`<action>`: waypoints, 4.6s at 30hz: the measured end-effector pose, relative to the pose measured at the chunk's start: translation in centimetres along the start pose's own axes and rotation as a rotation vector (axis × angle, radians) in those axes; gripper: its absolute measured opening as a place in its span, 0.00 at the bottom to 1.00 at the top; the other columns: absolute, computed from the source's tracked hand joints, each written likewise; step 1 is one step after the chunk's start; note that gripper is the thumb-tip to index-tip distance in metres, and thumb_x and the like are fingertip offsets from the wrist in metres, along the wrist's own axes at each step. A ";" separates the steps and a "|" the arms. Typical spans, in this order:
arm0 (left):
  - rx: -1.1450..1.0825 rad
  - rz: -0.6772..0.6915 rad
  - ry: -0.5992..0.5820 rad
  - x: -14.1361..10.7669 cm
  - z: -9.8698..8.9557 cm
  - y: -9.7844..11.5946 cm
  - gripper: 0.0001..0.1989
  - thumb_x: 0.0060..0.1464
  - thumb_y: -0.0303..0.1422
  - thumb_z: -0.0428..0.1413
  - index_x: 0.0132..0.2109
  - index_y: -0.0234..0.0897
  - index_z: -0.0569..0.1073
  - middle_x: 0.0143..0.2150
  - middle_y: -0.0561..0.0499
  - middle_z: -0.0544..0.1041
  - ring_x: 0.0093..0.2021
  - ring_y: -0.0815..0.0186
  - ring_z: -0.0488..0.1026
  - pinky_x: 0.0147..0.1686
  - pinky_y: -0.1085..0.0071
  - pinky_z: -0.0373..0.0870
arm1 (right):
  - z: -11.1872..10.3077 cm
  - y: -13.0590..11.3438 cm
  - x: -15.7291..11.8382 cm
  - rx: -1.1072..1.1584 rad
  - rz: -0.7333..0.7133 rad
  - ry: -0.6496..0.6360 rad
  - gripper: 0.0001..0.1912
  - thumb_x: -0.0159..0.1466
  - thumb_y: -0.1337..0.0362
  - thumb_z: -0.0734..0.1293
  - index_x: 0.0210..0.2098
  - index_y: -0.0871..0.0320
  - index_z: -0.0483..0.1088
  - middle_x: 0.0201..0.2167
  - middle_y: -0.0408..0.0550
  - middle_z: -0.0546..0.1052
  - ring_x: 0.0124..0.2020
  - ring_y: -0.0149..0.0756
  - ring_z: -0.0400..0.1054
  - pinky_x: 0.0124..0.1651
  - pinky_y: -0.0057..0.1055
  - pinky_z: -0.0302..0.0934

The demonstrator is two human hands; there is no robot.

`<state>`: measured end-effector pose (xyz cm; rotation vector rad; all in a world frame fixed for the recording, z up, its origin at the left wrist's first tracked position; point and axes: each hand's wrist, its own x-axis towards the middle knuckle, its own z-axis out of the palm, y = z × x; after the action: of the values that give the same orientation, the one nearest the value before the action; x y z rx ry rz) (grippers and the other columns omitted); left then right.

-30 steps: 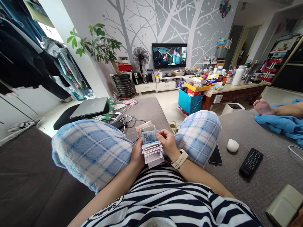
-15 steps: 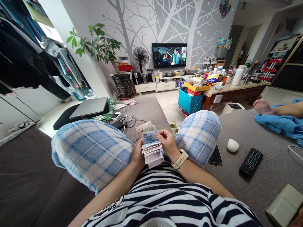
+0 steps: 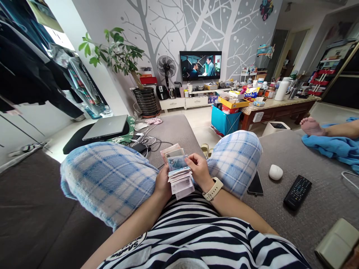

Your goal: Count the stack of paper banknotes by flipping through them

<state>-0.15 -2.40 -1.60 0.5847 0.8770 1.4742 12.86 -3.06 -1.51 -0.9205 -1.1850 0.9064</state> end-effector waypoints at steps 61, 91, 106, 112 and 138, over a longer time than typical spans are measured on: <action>-0.043 -0.001 -0.017 -0.2 0.3 0.3 0.12 0.42 0.36 0.64 0.33 0.33 0.77 0.29 0.50 0.79 0.32 0.62 0.77 0.37 0.68 0.73 | -0.1 0.5 0.2 0.017 -0.002 -0.045 0.17 0.60 0.50 0.69 0.28 0.58 0.69 0.23 0.41 0.69 0.26 0.32 0.59 0.29 0.30 0.53; -0.026 -0.021 -0.103 -0.4 0.0 0.1 0.17 0.39 0.33 0.65 0.40 0.34 0.78 0.31 0.50 0.80 0.33 0.60 0.78 0.37 0.66 0.71 | -0.2 1.2 0.4 -0.074 0.026 0.059 0.16 0.57 0.52 0.73 0.30 0.56 0.65 0.24 0.39 0.65 0.27 0.31 0.58 0.31 0.30 0.53; 0.019 0.026 0.001 0.2 -0.1 -0.2 0.12 0.40 0.37 0.64 0.31 0.33 0.77 0.28 0.51 0.78 0.29 0.64 0.74 0.34 0.70 0.70 | 0.1 -0.1 0.1 0.010 0.022 -0.023 0.20 0.58 0.46 0.71 0.26 0.57 0.67 0.23 0.40 0.67 0.25 0.31 0.58 0.29 0.30 0.53; 0.005 0.023 -0.015 0.0 0.0 -0.1 0.10 0.40 0.36 0.64 0.31 0.35 0.77 0.26 0.52 0.77 0.30 0.63 0.75 0.35 0.69 0.70 | 0.2 -0.4 0.1 0.014 0.027 -0.015 0.20 0.57 0.46 0.71 0.27 0.56 0.67 0.23 0.40 0.67 0.25 0.31 0.58 0.29 0.30 0.54; 0.024 0.039 -0.013 0.4 -0.3 -0.4 0.11 0.41 0.36 0.63 0.32 0.33 0.77 0.29 0.49 0.79 0.31 0.62 0.75 0.35 0.68 0.70 | 0.2 -0.1 0.2 0.008 0.003 -0.002 0.19 0.58 0.47 0.70 0.26 0.56 0.67 0.22 0.40 0.67 0.25 0.31 0.58 0.29 0.30 0.54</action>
<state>-0.21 -2.08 -2.12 0.6317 0.8791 1.4947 12.72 -2.88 -1.31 -0.9149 -1.1813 0.9143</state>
